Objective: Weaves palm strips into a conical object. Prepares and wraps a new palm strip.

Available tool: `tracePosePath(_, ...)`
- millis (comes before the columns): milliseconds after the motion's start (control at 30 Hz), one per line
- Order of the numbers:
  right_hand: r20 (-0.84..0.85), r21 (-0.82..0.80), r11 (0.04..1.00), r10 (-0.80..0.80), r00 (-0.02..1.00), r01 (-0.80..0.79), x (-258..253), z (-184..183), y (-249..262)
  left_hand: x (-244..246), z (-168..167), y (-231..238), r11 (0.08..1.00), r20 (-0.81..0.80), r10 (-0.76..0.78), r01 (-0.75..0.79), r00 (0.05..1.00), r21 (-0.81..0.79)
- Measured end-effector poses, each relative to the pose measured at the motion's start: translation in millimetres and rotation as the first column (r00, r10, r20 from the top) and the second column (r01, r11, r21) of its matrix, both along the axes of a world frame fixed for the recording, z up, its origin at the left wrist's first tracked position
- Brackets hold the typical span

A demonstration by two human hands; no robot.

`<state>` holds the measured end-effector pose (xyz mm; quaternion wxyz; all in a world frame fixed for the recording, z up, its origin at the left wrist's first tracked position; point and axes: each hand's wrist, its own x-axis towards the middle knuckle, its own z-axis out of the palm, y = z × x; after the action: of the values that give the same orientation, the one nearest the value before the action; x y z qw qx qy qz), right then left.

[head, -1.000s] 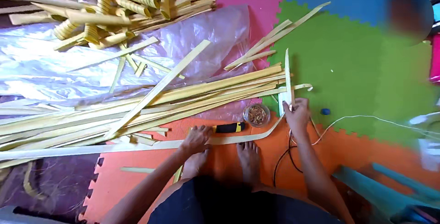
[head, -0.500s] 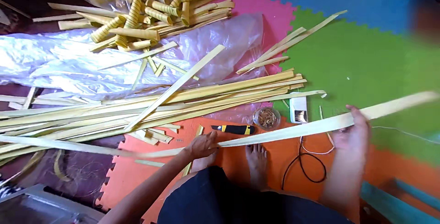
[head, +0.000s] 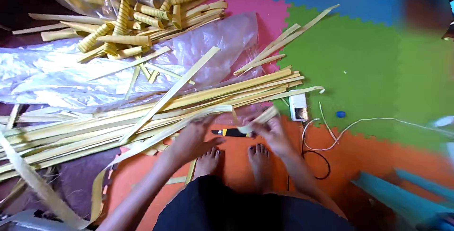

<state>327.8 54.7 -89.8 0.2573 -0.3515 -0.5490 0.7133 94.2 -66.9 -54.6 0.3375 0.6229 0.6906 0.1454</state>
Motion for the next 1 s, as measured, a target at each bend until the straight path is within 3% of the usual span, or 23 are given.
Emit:
tracePosePath(33, -0.015, 0.084, 0.994, 0.065, 0.998, -0.063, -8, 7, -1, 16, -6, 16, 0.989, 0.1, -0.053, 0.038, 0.994, 0.144)
tracePosePath(100, -0.014, 0.259, 0.966, -0.012, 1.0, 0.015, -7, 18, 5, 36, -8, 39, 0.972, 0.185, -0.087, 0.043, 0.979, 0.23)
tracePosePath(167, -0.001, 0.382, 0.914, -0.149, 0.989, 0.138, 4, 26, 18, 46, -8, 55, 0.956, 0.103, -0.101, 0.068, 0.989, 0.286)
tracePosePath(267, -0.036, 0.425, 0.881, -0.212, 0.977, 0.206, 14, 34, 21, 53, -3, 75, 0.932, 0.07, -0.192, 0.159, 0.979, 0.326)
tracePosePath(433, -0.078, 0.466, 0.839, -0.277, 0.958, 0.28, 21, 43, 22, 59, -7, 91, 0.915, 0.335, -0.299, 0.168, 0.893, 0.368)
tracePosePath(567, -0.117, 0.555, 0.756, -0.342, 0.932, 0.347, 21, 45, 14, 73, -9, 87, 0.972, 0.711, -0.165, -0.009, 0.684, 0.234)
tracePosePath(667, -0.146, 0.665, 0.638, -0.398, 0.906, 0.387, 24, 43, 13, 83, -6, 83, 0.975, 0.853, -0.114, -0.106, 0.509, 0.194)
tracePosePath(867, -0.149, 0.853, 0.427, -0.349, 0.925, 0.298, 32, 42, 12, 90, 7, 77, 0.977, 0.933, -0.018, -0.193, 0.36, 0.093)
tracePosePath(1000, -0.06, 0.92, 0.358, -0.272, 0.96, 0.159, 38, 48, 17, 91, 15, 72, 0.964, 0.928, -0.056, -0.224, 0.367, 0.146)
